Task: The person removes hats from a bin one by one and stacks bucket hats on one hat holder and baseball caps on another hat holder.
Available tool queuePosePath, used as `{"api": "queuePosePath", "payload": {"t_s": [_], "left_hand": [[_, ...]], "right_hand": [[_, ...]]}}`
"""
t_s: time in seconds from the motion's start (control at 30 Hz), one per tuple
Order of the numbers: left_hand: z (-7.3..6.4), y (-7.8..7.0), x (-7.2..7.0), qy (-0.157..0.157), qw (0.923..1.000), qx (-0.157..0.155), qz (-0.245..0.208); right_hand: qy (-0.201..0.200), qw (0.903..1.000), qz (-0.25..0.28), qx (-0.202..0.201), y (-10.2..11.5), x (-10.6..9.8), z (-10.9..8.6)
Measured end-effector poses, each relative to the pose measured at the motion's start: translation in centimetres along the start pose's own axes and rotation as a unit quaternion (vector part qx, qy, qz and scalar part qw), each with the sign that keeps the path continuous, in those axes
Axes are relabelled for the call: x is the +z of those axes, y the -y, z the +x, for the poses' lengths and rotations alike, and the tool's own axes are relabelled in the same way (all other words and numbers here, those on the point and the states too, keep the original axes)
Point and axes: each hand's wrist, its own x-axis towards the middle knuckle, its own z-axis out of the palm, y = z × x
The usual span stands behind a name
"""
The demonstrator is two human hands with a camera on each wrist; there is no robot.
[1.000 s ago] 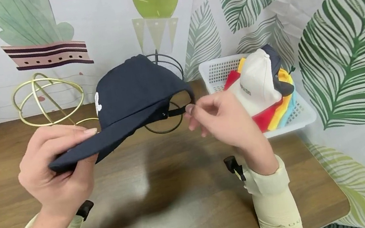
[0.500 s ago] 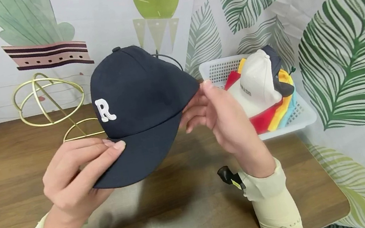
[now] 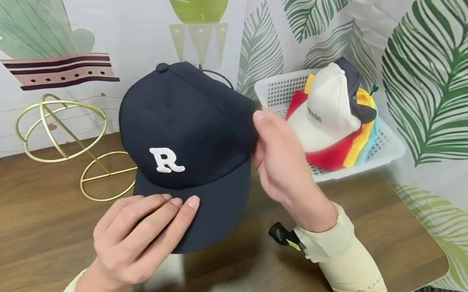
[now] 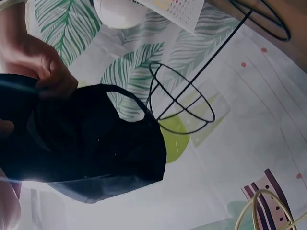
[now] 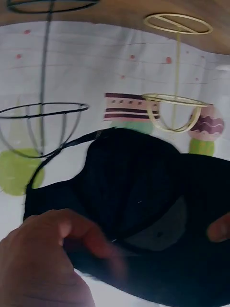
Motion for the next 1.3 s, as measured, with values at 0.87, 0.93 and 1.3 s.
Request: {"api": "queuePosePath", "payload": {"t_s": [0.87,0.93,1.3], "left_hand": [[-2.3,-0.3,0.1,0.11,0.9826,-0.055,-0.139],[-2.1,0.0,0.3,0.065,0.9807,-0.096,-0.157],[-2.2,1.8,-1.1,-0.113,0.7486,-0.594,-0.273]], "right_hand": [[-0.043,0.9823,-0.065,-0.17,-2.3,0.1,0.9],[-0.026,0.9808,-0.053,-0.186,-2.4,0.0,1.2],[0.011,0.9615,-0.077,-0.264,-2.6,0.0,1.6]]}}
